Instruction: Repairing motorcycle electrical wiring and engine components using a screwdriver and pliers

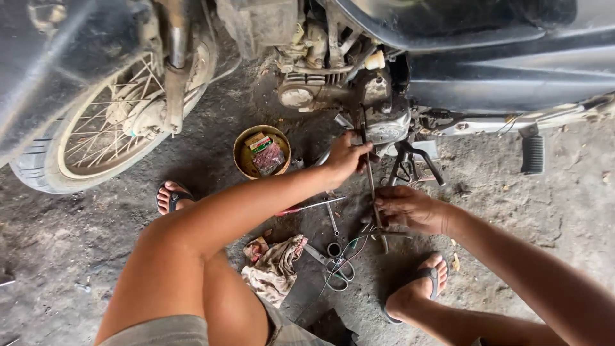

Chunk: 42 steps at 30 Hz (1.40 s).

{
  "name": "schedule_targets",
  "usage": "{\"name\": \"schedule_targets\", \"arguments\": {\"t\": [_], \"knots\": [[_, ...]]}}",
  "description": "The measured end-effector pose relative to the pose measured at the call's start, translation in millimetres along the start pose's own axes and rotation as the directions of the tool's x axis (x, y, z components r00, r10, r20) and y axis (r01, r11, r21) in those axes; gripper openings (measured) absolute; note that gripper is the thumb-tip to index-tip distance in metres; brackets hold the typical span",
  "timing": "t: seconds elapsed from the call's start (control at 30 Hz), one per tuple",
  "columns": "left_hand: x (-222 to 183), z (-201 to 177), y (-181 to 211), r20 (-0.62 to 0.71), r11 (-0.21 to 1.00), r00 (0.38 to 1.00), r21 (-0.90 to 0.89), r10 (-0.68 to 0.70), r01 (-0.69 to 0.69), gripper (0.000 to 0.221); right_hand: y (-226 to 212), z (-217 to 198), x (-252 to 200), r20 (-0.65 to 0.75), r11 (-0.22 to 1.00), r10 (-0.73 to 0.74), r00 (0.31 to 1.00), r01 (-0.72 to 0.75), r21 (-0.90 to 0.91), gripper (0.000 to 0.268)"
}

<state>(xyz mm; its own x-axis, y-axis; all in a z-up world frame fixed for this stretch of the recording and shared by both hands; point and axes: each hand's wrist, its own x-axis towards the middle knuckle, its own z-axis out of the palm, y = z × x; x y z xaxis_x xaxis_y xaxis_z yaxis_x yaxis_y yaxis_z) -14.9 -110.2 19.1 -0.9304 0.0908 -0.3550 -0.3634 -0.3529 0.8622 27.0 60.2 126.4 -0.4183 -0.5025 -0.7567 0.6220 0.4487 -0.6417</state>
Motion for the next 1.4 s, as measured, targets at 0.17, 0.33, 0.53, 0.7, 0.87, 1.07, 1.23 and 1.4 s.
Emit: {"name": "schedule_targets", "arguments": {"t": [0.17,0.33,0.53,0.7,0.87,1.07,1.23,1.4], "knots": [[-13.0,-12.1,3.7,-0.008,0.99,0.991,0.04,-0.135,0.135,0.051,80.0,-43.4,70.1,0.031,0.951,-0.289,0.957,0.283,0.124,0.025],[-19.3,-19.0,6.2,-0.144,0.974,0.97,0.091,-0.195,0.209,0.048,104.4,-53.8,115.3,-0.016,0.92,-0.377,0.926,0.377,0.104,0.034],[-11.7,-28.7,-1.3,-0.213,0.963,0.947,0.072,-0.241,0.261,0.039,39.1,-23.5,70.3,0.137,0.956,-0.207,0.969,0.17,0.241,0.034],[-19.1,-12.3,33.1,-0.244,0.977,0.97,0.212,0.018,0.035,0.052,43.8,-25.1,78.9,0.113,0.923,-0.229,0.967,0.179,0.34,0.03],[13.0,2.5,43.2,-0.274,0.952,0.949,0.299,0.155,-0.068,0.057,26.7,-32.1,74.7,0.199,0.958,-0.228,0.953,0.184,0.219,0.034],[51.6,-12.9,-7.2,-0.436,0.948,0.853,0.253,0.288,-0.191,0.039,46.5,-44.5,108.9,0.253,0.94,-0.322,0.912,0.277,0.198,0.031],[53.9,-2.0,-9.3,-0.536,0.947,0.783,0.138,0.317,-0.289,0.032,41.9,-35.0,91.7,0.178,0.917,-0.368,0.913,0.324,0.235,0.034],[35.3,4.0,-14.8,-0.543,0.953,0.8,0.001,0.255,-0.303,0.021,48.7,-33.0,68.1,0.275,0.95,-0.276,0.921,0.304,-0.067,0.04]]}}
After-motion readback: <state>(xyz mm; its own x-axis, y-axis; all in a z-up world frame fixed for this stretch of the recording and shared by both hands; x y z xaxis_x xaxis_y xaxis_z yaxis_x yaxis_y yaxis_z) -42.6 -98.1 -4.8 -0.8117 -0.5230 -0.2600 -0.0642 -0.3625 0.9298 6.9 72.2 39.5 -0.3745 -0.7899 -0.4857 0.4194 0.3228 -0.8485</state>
